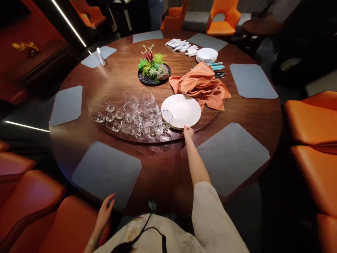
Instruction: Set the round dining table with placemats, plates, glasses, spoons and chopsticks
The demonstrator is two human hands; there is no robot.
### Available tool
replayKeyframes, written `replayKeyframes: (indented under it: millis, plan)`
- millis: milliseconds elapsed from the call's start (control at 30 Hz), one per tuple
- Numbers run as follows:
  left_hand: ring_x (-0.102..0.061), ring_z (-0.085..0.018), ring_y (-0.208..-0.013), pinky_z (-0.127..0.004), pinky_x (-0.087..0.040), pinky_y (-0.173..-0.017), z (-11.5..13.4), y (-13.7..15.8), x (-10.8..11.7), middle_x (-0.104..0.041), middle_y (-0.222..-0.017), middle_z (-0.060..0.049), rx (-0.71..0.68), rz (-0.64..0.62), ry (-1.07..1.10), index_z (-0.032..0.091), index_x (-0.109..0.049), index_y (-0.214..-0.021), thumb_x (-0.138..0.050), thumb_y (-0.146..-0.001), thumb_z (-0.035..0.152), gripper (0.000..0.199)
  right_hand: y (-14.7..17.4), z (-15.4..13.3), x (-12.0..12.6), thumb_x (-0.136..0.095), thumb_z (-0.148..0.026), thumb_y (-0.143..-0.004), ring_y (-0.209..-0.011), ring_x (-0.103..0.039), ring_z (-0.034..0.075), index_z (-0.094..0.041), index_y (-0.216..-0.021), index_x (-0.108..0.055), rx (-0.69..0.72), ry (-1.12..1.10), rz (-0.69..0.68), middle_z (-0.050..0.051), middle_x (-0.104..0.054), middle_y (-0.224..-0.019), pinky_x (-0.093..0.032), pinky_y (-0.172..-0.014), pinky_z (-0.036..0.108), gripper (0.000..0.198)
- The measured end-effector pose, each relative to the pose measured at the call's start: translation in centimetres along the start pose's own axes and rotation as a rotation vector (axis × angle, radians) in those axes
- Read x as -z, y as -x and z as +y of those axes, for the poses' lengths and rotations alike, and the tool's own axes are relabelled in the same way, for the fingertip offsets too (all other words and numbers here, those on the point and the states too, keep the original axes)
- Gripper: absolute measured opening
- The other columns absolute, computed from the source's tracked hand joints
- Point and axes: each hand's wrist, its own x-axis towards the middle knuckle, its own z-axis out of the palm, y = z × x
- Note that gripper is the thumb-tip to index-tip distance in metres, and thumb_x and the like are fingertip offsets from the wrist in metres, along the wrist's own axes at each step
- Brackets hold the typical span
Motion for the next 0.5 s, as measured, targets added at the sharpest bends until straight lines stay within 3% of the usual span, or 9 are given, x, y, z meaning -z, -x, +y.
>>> replayKeyframes:
  millis: [167, 300, 433, 500]
  plan:
    - [-0.059, -0.027, -0.118, -0.047, -0.039, -0.11, 3.1, 0.1, -1.0, -0.066, -0.119, -0.011, -0.056, -0.057, 0.02, 0.02, -0.068, -0.105, -0.049, -0.078, 0.053, 0.047, 1.3, 0.8, 1.0, -0.043, -0.018, -0.088, -0.056, -0.062, 0.008, -0.017, -0.075, -0.049, -0.001, -0.131, 0.022, -0.001, -0.059, -0.069, -0.055, -0.054, 0.02, 0.014]
    - [-0.06, -0.023, -0.115, -0.044, -0.042, -0.108, 4.9, 0.3, -1.0, -0.067, -0.117, -0.009, -0.086, -0.12, 0.023, 0.02, -0.068, -0.105, -0.048, -0.08, 0.047, 0.041, 2.0, 0.4, 0.7, -0.048, -0.021, -0.083, -0.068, -0.063, 0.011, -0.017, -0.086, -0.051, 0.023, -0.201, 0.093, 0.001, -0.062, -0.081, -0.059, -0.06, 0.025, 0.006]
    - [-0.061, -0.021, -0.113, -0.04, -0.044, -0.105, 6.0, 0.1, 0.5, -0.068, -0.115, -0.008, -0.093, -0.181, 0.005, 0.02, -0.069, -0.105, -0.048, -0.082, 0.04, 0.037, 3.3, 0.2, -0.2, -0.057, -0.033, -0.079, -0.081, -0.066, 0.015, -0.018, -0.094, -0.051, 0.06, -0.264, 0.071, 0.004, -0.065, -0.094, -0.06, -0.067, 0.031, 0.023]
    - [-0.061, -0.021, -0.112, -0.039, -0.045, -0.104, 6.4, -0.1, 1.4, -0.068, -0.115, -0.007, -0.085, -0.2, 0.012, 0.02, -0.069, -0.106, -0.049, -0.082, 0.038, 0.036, 4.4, 1.0, 0.6, -0.059, -0.039, -0.077, -0.088, -0.067, 0.018, -0.018, -0.093, -0.051, 0.109, -0.333, 0.098, 0.006, -0.065, -0.099, -0.061, -0.072, 0.036, 0.027]
